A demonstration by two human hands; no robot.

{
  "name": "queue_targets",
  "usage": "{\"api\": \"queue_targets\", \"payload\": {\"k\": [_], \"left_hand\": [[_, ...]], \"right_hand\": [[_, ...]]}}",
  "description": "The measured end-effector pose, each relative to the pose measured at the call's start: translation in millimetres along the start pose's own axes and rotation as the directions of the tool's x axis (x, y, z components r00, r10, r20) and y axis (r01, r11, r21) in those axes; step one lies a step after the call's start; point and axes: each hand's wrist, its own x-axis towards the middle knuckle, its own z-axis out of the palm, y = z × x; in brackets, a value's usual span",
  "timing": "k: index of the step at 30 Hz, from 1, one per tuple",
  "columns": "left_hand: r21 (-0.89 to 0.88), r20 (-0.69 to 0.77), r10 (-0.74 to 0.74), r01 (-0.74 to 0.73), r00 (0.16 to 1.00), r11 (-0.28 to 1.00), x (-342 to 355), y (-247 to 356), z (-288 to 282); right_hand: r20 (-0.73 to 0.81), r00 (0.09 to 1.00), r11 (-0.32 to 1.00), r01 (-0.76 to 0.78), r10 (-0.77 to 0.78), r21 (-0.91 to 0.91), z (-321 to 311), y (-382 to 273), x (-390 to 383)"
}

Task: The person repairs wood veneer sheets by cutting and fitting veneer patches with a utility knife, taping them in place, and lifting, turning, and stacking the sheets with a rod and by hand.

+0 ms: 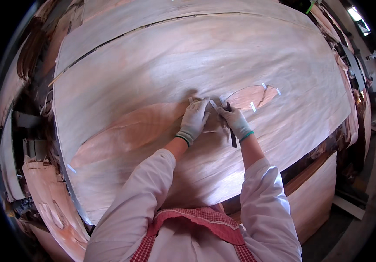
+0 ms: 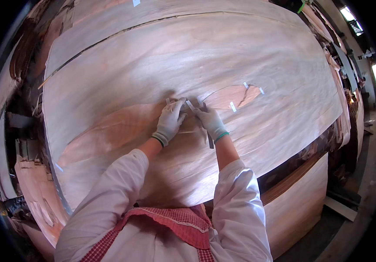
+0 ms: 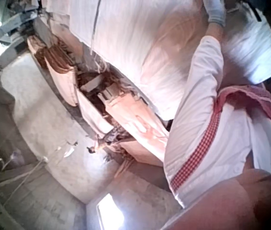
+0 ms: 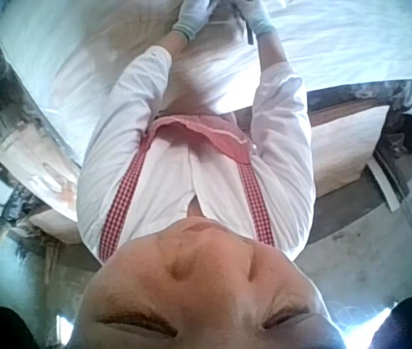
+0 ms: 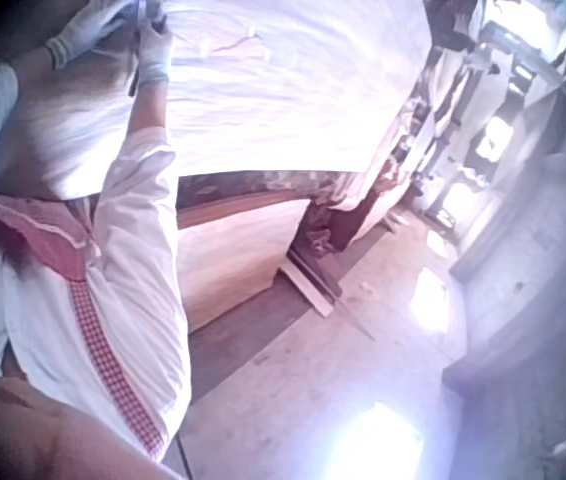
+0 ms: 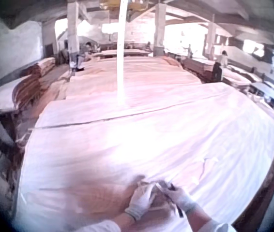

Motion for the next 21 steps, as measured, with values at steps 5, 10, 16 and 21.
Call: {"api": "queue_targets", "payload": {"k": [5,10,16,21], "left_hand": [[-0.048,-0.039,-0.011,0.009,0.999,0.999,0,-1,2],[0.219,0.158,0.159,-0.191,0.975,0.957,-1,-9,-2],[0.616,0.440,0.152,-0.421,0.885,0.665,1,22,1],[0.629,0.423,0.021,-0.310,0.906,0.713,4,27,1]], "right_hand": [[-0.009,1.000,1.000,-0.028,0.028,0.010,2,8,13],[-0.075,0.996,0.983,-0.050,0.037,-0.175,6,4,14],[-0.221,0.970,0.959,0.034,-0.100,-0.282,-10,45,3],[-0.293,0.956,0.995,0.046,-0.020,0.083,35,46,-50]]}}
